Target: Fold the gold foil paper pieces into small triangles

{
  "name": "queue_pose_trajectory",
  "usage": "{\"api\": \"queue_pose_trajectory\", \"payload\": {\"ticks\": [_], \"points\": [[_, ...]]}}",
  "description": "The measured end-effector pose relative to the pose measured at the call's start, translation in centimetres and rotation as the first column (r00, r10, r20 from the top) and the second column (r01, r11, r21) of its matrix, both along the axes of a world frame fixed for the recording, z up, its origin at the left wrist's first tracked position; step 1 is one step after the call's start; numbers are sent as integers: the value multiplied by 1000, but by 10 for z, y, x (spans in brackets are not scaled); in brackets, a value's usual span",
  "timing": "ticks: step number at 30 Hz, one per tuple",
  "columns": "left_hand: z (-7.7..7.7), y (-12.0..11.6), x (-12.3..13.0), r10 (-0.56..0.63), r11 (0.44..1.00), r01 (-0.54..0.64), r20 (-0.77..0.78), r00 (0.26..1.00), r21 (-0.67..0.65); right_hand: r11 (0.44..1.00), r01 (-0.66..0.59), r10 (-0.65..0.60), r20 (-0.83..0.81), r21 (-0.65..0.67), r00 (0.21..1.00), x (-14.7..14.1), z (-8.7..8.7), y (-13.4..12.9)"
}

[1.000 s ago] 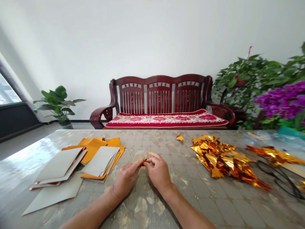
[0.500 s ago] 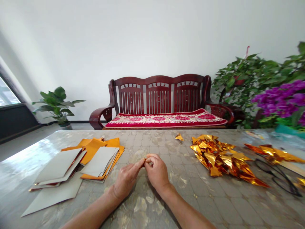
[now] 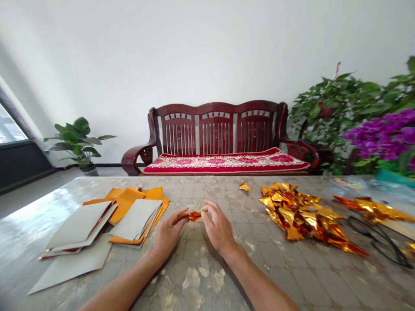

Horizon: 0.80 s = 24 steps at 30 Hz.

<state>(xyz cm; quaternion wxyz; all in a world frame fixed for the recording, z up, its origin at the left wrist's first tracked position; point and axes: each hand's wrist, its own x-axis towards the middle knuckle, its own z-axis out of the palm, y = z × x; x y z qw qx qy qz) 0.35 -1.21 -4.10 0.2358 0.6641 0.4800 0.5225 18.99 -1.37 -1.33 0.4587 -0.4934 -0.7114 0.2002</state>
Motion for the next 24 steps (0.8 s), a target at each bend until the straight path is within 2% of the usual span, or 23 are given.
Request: {"api": "queue_pose_trajectory", "payload": {"ticks": [2,3,7,11,15,18,20,24], "points": [[-1,6,-2,-21,997,31,137,990,-69,992,-102,109,-93,76,990,11,0,7],[-1,8,-3,-43,994,62,193,980,-95,981,-151,161,-81,118,984,16,1,10],[-1,9,-2,-113,968,176,315,942,-178,934,-262,239,120,244,964,27,4,13],[2,7,0,-119,949,216,376,919,-228,912,-335,258,304,238,917,28,6,13],[1,7,0,-153,936,252,361,920,-247,901,-367,284,325,232,902,28,3,15],[-1,7,-3,-195,949,245,240,951,-199,898,-381,314,285,221,906,27,-3,17],[0,6,-8,-215,968,221,60,975,-121,905,-363,309,245,221,919,27,-7,17],[11,-2,-19,-218,975,223,-303,928,-21,921,-315,271,205,229,941,27,-10,16]]}}
